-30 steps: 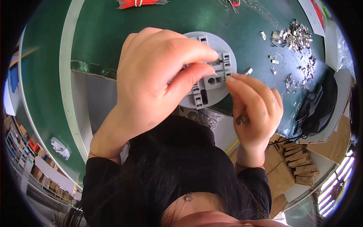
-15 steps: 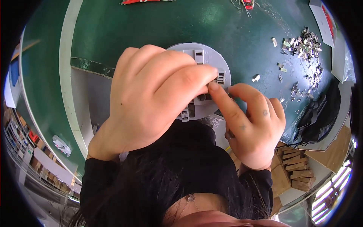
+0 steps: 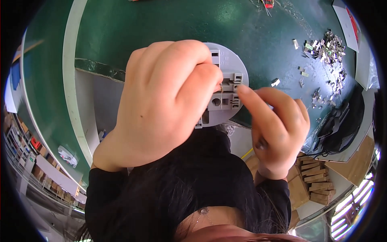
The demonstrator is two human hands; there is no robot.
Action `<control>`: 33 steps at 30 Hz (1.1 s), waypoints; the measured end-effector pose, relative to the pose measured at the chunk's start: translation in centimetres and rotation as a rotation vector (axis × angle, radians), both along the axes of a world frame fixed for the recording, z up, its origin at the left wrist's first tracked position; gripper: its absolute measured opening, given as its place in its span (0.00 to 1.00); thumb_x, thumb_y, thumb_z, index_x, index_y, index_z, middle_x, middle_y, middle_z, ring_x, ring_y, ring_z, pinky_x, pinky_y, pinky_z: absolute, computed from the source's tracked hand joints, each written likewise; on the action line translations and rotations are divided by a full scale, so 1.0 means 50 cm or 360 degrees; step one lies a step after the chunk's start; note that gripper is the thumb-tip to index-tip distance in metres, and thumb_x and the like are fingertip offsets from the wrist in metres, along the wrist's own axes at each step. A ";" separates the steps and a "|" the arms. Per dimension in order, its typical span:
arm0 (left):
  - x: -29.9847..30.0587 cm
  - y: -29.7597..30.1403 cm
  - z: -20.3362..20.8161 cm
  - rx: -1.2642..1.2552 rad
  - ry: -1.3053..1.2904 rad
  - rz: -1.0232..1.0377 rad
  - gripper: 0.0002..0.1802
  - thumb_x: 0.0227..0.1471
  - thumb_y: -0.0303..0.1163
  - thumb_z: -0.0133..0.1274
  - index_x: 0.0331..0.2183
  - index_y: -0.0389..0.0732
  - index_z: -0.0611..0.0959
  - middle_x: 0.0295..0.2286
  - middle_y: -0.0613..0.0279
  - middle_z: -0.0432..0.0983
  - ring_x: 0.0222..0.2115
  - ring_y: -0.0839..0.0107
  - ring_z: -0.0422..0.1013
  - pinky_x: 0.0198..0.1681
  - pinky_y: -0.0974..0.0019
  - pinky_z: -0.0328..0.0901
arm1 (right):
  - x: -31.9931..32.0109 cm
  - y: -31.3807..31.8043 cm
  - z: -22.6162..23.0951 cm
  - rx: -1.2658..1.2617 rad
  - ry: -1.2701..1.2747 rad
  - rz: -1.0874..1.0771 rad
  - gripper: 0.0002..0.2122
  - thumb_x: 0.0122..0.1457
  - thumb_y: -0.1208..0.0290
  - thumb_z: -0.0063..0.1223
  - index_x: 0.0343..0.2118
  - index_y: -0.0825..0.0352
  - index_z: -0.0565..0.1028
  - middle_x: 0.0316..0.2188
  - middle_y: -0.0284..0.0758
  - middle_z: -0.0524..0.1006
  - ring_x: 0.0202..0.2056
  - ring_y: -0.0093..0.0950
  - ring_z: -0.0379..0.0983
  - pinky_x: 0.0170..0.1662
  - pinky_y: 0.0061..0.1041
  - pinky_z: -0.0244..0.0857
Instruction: Assembling small electronic components into a circular plastic fixture on a production line workbench.
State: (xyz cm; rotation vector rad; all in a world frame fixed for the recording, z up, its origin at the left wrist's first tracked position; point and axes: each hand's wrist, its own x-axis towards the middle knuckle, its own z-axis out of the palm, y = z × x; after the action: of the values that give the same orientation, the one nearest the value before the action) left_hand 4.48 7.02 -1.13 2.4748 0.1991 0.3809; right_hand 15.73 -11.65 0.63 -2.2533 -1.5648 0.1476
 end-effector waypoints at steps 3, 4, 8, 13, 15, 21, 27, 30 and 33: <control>0.003 -0.022 0.003 0.0213 -0.0039 0.0077 0.16 0.34 0.20 0.67 0.30 0.40 0.81 0.38 0.63 0.73 0.36 0.61 0.71 0.40 0.62 0.65 | -0.005 -0.007 0.012 0.0194 0.0101 -0.0076 0.26 0.39 0.79 0.57 0.46 0.53 0.82 0.33 0.27 0.76 0.26 0.25 0.70 0.28 0.27 0.57; 0.003 -0.027 0.004 0.0317 -0.0058 0.0115 0.16 0.34 0.20 0.67 0.29 0.41 0.81 0.38 0.63 0.73 0.37 0.61 0.71 0.41 0.61 0.64 | -0.008 -0.006 0.015 0.0169 0.0039 -0.0007 0.26 0.39 0.79 0.57 0.46 0.54 0.82 0.33 0.27 0.76 0.26 0.25 0.70 0.28 0.27 0.57; 0.012 -0.033 0.005 0.0559 0.0003 0.0139 0.16 0.34 0.21 0.67 0.29 0.42 0.80 0.39 0.64 0.74 0.38 0.61 0.71 0.44 0.60 0.63 | -0.011 0.001 0.005 0.0043 -0.0141 0.0102 0.26 0.39 0.79 0.56 0.46 0.54 0.82 0.33 0.28 0.76 0.25 0.26 0.69 0.27 0.27 0.57; 0.009 -0.024 -0.004 0.0557 -0.0043 0.0111 0.16 0.34 0.22 0.67 0.30 0.42 0.80 0.39 0.65 0.74 0.39 0.62 0.72 0.44 0.60 0.63 | -0.007 0.001 -0.006 -0.0053 -0.0219 0.0060 0.27 0.40 0.79 0.56 0.48 0.54 0.81 0.33 0.28 0.76 0.25 0.26 0.70 0.27 0.27 0.57; 0.005 -0.025 -0.007 0.0532 -0.0062 0.0142 0.16 0.34 0.22 0.67 0.30 0.42 0.80 0.40 0.65 0.74 0.39 0.62 0.72 0.44 0.60 0.63 | -0.008 0.001 -0.004 -0.0033 -0.0213 0.0063 0.27 0.40 0.80 0.56 0.48 0.54 0.81 0.33 0.28 0.75 0.26 0.26 0.70 0.27 0.27 0.57; 0.013 -0.031 0.006 0.0721 -0.0021 0.0163 0.15 0.35 0.23 0.66 0.29 0.43 0.79 0.39 0.66 0.74 0.39 0.63 0.72 0.44 0.60 0.62 | -0.009 0.008 -0.004 -0.0162 -0.0241 0.0023 0.32 0.38 0.81 0.56 0.52 0.52 0.79 0.33 0.27 0.75 0.27 0.27 0.71 0.28 0.28 0.57; 0.001 -0.005 0.010 0.0174 0.0025 0.0020 0.14 0.39 0.20 0.66 0.32 0.40 0.81 0.40 0.61 0.73 0.39 0.61 0.72 0.43 0.61 0.65 | -0.008 0.007 -0.003 -0.0231 -0.0154 -0.0035 0.33 0.38 0.83 0.57 0.53 0.53 0.79 0.33 0.27 0.75 0.28 0.27 0.71 0.28 0.28 0.58; -0.004 -0.007 -0.007 -0.0074 0.0009 0.0055 0.13 0.41 0.19 0.65 0.33 0.39 0.81 0.41 0.59 0.73 0.40 0.60 0.72 0.44 0.61 0.67 | -0.005 0.008 -0.001 -0.0249 -0.0114 -0.0005 0.32 0.38 0.83 0.56 0.52 0.55 0.79 0.33 0.27 0.75 0.27 0.27 0.72 0.28 0.28 0.58; -0.009 -0.010 -0.015 -0.0237 -0.0007 0.0149 0.12 0.44 0.18 0.63 0.33 0.39 0.81 0.42 0.57 0.72 0.42 0.59 0.72 0.46 0.61 0.68 | 0.000 0.011 -0.011 -0.0098 -0.0012 -0.0014 0.28 0.40 0.83 0.58 0.50 0.57 0.79 0.31 0.28 0.76 0.26 0.27 0.71 0.27 0.28 0.58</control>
State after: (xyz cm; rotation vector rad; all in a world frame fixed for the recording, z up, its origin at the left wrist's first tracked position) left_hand 4.02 6.54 -1.86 2.3236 0.3307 0.3963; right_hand 15.71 -11.10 0.05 -2.3098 -1.5743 0.1872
